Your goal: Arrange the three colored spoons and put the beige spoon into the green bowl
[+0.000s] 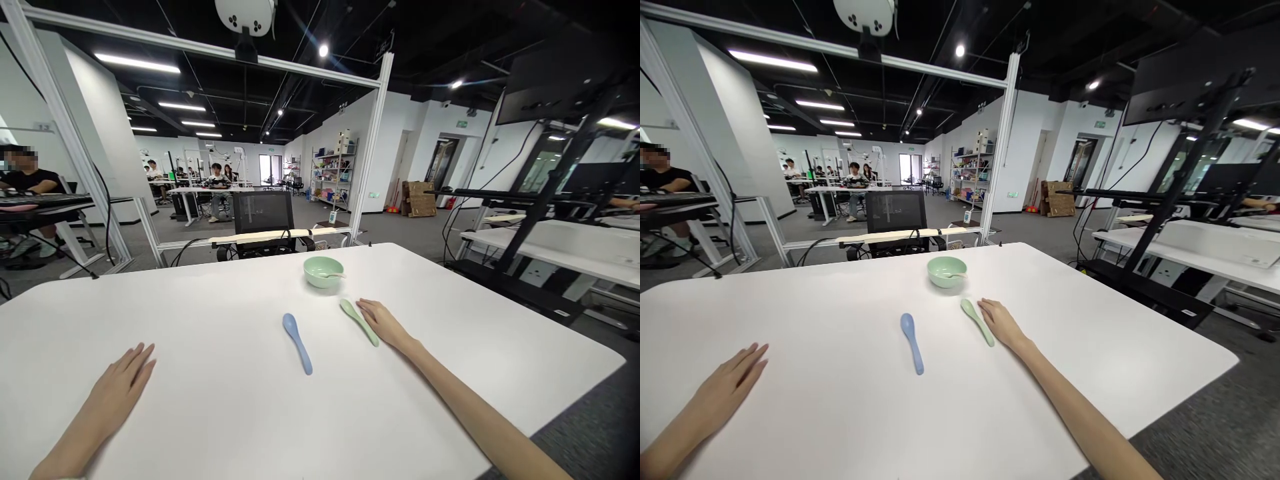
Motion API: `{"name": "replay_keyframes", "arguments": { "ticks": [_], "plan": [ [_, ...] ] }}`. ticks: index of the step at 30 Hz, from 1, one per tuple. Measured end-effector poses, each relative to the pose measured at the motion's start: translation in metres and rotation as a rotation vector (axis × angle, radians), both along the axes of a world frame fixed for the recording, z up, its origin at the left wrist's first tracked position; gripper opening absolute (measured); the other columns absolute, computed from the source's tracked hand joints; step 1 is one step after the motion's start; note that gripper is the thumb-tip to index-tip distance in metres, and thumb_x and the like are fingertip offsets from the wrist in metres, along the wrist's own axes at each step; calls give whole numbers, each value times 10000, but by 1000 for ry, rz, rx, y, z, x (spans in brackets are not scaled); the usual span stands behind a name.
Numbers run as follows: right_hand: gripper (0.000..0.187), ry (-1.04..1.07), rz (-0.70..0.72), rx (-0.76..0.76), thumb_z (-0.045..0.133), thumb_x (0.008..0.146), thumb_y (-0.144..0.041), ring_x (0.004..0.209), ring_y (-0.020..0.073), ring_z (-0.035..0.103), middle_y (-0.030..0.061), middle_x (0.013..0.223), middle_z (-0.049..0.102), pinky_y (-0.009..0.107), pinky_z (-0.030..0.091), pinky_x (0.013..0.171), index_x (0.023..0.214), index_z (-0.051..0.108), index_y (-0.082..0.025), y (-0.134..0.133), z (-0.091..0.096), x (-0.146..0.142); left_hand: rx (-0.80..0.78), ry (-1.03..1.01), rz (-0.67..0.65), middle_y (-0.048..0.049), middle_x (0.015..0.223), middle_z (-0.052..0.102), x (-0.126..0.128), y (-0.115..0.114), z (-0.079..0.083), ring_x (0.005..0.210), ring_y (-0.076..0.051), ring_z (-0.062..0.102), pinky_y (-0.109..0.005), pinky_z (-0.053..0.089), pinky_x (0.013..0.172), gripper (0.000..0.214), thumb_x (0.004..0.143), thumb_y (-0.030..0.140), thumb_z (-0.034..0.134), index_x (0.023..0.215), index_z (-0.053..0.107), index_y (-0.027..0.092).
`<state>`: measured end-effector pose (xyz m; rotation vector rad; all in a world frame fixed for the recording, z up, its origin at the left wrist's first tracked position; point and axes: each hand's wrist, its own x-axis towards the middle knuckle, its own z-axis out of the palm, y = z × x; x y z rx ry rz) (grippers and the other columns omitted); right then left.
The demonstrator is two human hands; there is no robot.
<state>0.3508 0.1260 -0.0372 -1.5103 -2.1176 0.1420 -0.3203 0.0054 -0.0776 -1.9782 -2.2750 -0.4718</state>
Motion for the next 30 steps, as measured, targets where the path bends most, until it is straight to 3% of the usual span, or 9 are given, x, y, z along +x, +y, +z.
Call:
{"name": "replay_keyframes", "arguments": {
  "ticks": [12,15,18,20,23,26,30],
  "plan": [
    [447,13,-41,13,418,1017,-285,1374,306,587,170,1435,665,458,423,1185,1289,746,-149,4,3,0,46,12,-12,-170,1579,550,-3,2,-4,1519,-339,452,-525,395,1241,807,935,590,240,1471,569,83],
    [438,24,-59,119,396,1019,-242,1302,290,621,155,1371,699,460,443,1151,1283,736,-165,19,25,-7,69,11,-10,-171,1566,564,-1,1,-4,1504,-341,475,-530,403,1235,782,934,574,257,1455,586,93],
    [417,-8,-54,188,397,1028,-218,1203,281,646,156,1250,741,423,472,1081,1251,744,-154,44,65,-27,62,-2,-4,-182,1574,553,2,0,-1,1506,-351,470,-541,399,1235,792,934,574,253,1461,579,82],
    [390,-84,-79,154,432,1030,-221,1147,280,657,165,1200,757,381,482,1024,1218,762,-136,61,93,-47,44,-15,0,-190,1585,537,5,-1,3,1513,-359,457,-548,391,1239,814,936,581,235,1475,563,67],
    [341,-259,-124,-24,509,1026,-242,1156,277,660,157,1171,781,332,464,999,1185,794,-145,84,123,-76,31,-20,4,-187,1589,534,7,-2,7,1512,-359,459,-547,394,1237,822,938,590,226,1481,561,72],
    [239,-342,-167,-151,658,960,-265,1106,295,695,169,1096,804,328,478,949,1064,843,-156,100,132,-98,54,-5,-2,-180,1564,565,9,-3,10,1489,-351,493,-541,424,1218,784,935,575,258,1453,598,94],
    [133,-315,-172,-200,750,854,-163,890,255,741,157,952,819,273,502,767,922,861,-137,109,130,-110,71,8,-2,-171,1536,596,11,-3,11,1461,-343,529,-519,464,1188,740,922,543,304,1424,629,108]
  ]
}}
